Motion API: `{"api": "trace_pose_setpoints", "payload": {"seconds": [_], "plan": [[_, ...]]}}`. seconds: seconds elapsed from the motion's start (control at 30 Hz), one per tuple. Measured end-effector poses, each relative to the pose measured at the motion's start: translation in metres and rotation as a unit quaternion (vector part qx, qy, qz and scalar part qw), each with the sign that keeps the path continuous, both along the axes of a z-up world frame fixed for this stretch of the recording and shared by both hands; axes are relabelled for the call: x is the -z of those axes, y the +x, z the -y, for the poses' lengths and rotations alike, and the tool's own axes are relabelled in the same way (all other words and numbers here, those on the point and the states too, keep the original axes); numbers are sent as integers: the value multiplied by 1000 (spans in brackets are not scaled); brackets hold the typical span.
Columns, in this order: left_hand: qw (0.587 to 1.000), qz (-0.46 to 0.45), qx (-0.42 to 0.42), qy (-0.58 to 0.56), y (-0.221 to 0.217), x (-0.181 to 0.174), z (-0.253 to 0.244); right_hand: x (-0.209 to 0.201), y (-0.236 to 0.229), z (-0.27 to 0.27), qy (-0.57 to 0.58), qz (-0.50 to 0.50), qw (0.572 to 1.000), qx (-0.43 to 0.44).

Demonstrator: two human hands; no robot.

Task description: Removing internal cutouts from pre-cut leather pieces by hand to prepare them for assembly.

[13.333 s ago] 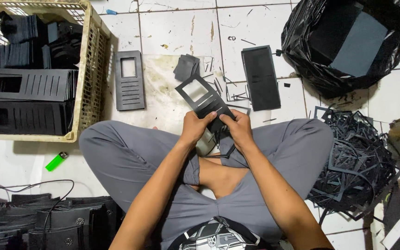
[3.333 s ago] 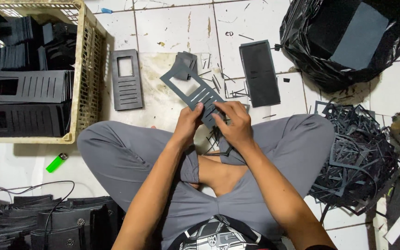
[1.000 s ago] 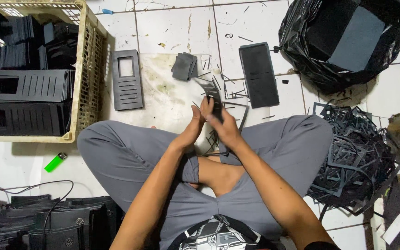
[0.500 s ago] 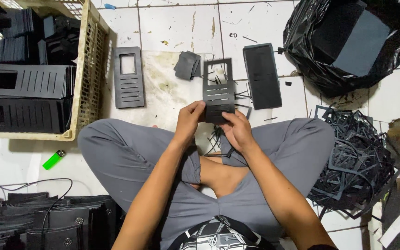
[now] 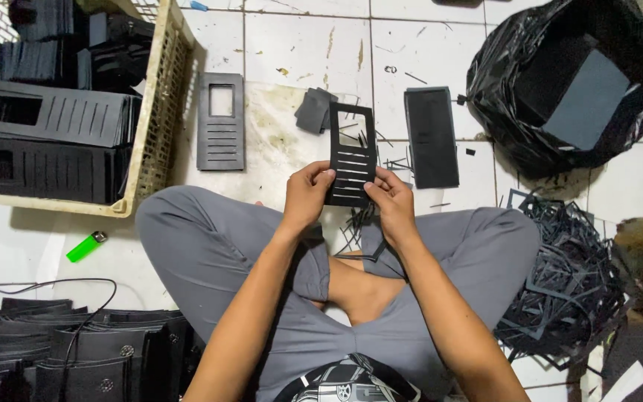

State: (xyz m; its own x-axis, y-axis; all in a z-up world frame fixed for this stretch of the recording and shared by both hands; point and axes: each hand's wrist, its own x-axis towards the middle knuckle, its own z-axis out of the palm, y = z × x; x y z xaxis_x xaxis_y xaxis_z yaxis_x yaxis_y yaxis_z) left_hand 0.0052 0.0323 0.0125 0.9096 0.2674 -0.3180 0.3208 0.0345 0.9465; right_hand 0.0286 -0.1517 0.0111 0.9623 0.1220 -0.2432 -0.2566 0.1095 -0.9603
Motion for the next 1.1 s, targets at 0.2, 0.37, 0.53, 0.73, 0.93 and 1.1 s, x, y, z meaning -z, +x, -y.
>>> {"api": "trace_pose_setpoints", "payload": {"seconds": [0.2, 0.37, 0.53, 0.73, 0.93, 1.1], "plan": [[999, 16, -12, 35, -3, -28, -20, -5, 15, -15, -31, 23, 999, -18], [988, 28, -8, 150, -11, -64, -58, 12, 20, -45, -49, 34, 997, -46], [967, 19, -25, 252, -20, -72, -108, 35, 23, -105, -43, 33, 995, -85], [945, 72, -77, 310, -4, -80, -172, 28, 44, -196, -13, 73, 994, -84], [918, -88, -72, 380, 18, -12, -205, 61, 58, -248, -51, -15, 991, -123], [922, -160, 4, 352, 27, 5, -206, 84, 56, -251, -193, -53, 968, -151]]}}
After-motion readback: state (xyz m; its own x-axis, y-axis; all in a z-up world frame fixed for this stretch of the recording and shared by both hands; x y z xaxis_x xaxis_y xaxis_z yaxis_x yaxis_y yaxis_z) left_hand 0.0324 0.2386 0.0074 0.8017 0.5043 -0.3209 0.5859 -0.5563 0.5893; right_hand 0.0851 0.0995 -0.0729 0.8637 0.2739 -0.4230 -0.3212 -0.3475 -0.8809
